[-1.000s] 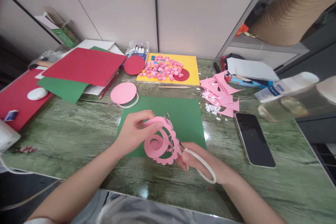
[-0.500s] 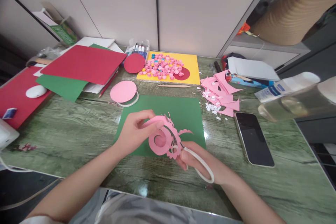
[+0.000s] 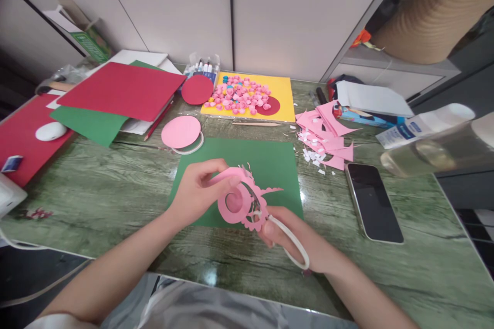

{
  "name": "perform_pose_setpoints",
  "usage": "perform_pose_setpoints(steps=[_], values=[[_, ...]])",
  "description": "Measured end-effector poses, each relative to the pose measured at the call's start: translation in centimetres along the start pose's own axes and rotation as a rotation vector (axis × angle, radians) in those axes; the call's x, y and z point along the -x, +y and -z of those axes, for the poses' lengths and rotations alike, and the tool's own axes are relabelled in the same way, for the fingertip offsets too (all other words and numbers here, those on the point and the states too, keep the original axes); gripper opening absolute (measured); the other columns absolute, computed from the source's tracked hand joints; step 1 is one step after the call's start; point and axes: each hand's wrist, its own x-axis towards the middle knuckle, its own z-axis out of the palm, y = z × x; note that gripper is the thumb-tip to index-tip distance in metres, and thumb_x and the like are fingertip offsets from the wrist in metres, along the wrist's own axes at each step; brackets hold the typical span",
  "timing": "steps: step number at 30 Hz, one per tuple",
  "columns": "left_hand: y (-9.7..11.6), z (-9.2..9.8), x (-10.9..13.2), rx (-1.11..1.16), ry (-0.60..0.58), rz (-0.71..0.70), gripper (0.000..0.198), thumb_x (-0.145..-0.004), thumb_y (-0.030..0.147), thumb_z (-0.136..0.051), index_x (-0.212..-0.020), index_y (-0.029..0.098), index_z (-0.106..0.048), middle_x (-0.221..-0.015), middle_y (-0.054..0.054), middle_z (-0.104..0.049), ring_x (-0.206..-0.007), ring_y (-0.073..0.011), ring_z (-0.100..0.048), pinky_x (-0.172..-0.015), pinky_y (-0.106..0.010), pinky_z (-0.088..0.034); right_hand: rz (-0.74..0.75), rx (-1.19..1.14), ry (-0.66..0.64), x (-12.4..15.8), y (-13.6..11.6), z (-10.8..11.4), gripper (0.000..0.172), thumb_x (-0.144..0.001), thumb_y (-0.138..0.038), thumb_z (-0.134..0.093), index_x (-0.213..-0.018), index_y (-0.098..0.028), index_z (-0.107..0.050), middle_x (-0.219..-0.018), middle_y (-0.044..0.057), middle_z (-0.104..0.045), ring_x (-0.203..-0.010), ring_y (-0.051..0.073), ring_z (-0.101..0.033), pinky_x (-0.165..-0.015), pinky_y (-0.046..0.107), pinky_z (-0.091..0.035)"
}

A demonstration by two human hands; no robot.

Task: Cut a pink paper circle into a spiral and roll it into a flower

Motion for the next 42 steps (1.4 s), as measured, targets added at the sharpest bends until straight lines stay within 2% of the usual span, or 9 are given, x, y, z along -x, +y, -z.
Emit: perform_pose_setpoints(steps=[3, 8, 15, 24, 29, 34, 42], values=[[0.1, 0.0, 0.0, 0.013, -0.001, 0.008, 0.029, -0.077, 0.028, -0.058, -0.055, 0.014, -0.046, -0.055, 0.003, -0.043, -0.057, -0.0074, -0.039, -0.056, -0.021, -0.032, -0.022, 0.030, 0.008, 0.1, -0.2, -0.1, 0.052, -0.082, -0.068, -0.036, -0.066, -0.019, -0.042, -0.061, -0.003, -0.037, -0.055, 0.012, -0.031, -0.052, 0.026, -0.025], [0.2, 0.0, 0.1, 0.020, -0.004, 0.033, 0.028, -0.077, 0.029, -0.058, -0.055, 0.015, -0.048, -0.054, 0.003, -0.048, -0.056, -0.0084, -0.044, -0.056, -0.022, -0.035, 0.049, 0.050, -0.016, 0.1, 0.1, -0.1, 0.048, -0.085, -0.064, -0.032, -0.068, -0.019, -0.040, -0.062, -0.002, -0.037, -0.058, 0.014, -0.033, -0.054, 0.027, -0.026], [0.3, 0.1, 0.1, 0.074, -0.046, 0.090, 0.030, -0.079, 0.034, -0.056, -0.056, 0.016, -0.049, -0.050, 0.002, -0.054, -0.053, -0.0105, -0.051, -0.056, -0.024, -0.040, 0.024, 0.039, -0.003, 0.4, 0.4, -0.1, 0.047, -0.085, -0.063, -0.033, -0.069, -0.020, -0.040, -0.063, -0.002, -0.035, -0.058, 0.013, -0.032, -0.054, 0.027, -0.027], [0.3, 0.3, 0.0, 0.014, -0.013, 0.067, 0.030, -0.077, 0.031, -0.059, -0.054, 0.014, -0.049, -0.052, 0.003, -0.051, -0.053, -0.0084, -0.046, -0.052, -0.022, -0.034, 0.046, 0.052, -0.010, 0.2, 0.3, -0.1, 0.048, -0.085, -0.064, -0.034, -0.067, -0.019, -0.039, -0.063, -0.003, -0.035, -0.057, 0.012, -0.031, -0.053, 0.027, -0.025], [0.2, 0.4, 0.0, 0.034, -0.028, 0.077, 0.030, -0.078, 0.034, -0.057, -0.056, 0.015, -0.050, -0.053, 0.002, -0.051, -0.054, -0.0093, -0.048, -0.054, -0.023, -0.036, 0.019, 0.045, -0.012, 0.3, 0.0, 0.0, 0.049, -0.083, -0.066, -0.035, -0.067, -0.019, -0.038, -0.063, -0.003, -0.034, -0.057, 0.012, -0.030, -0.053, 0.027, -0.024], [0.1, 0.6, -0.1, 0.019, -0.010, 0.060, 0.032, -0.075, 0.036, -0.061, -0.055, 0.015, -0.047, -0.050, 0.004, -0.045, -0.052, -0.0078, -0.042, -0.051, -0.021, -0.032, -0.013, 0.037, -0.012, 0.5, -0.3, 0.1, 0.049, -0.082, -0.066, -0.039, -0.067, -0.019, -0.038, -0.063, -0.004, -0.034, -0.056, 0.012, -0.028, -0.053, 0.026, -0.023], [0.8, 1.7, -0.6, -0.052, -0.110, 0.049, 0.031, -0.075, 0.032, -0.060, -0.054, 0.014, -0.045, -0.053, 0.004, -0.041, -0.053, -0.0072, -0.038, -0.051, -0.021, -0.031, -0.131, 0.026, -0.039, 0.8, -1.2, 0.7, 0.051, -0.078, -0.068, -0.044, -0.068, -0.019, -0.036, -0.062, -0.005, -0.027, -0.055, 0.010, -0.021, -0.050, 0.024, -0.017]])
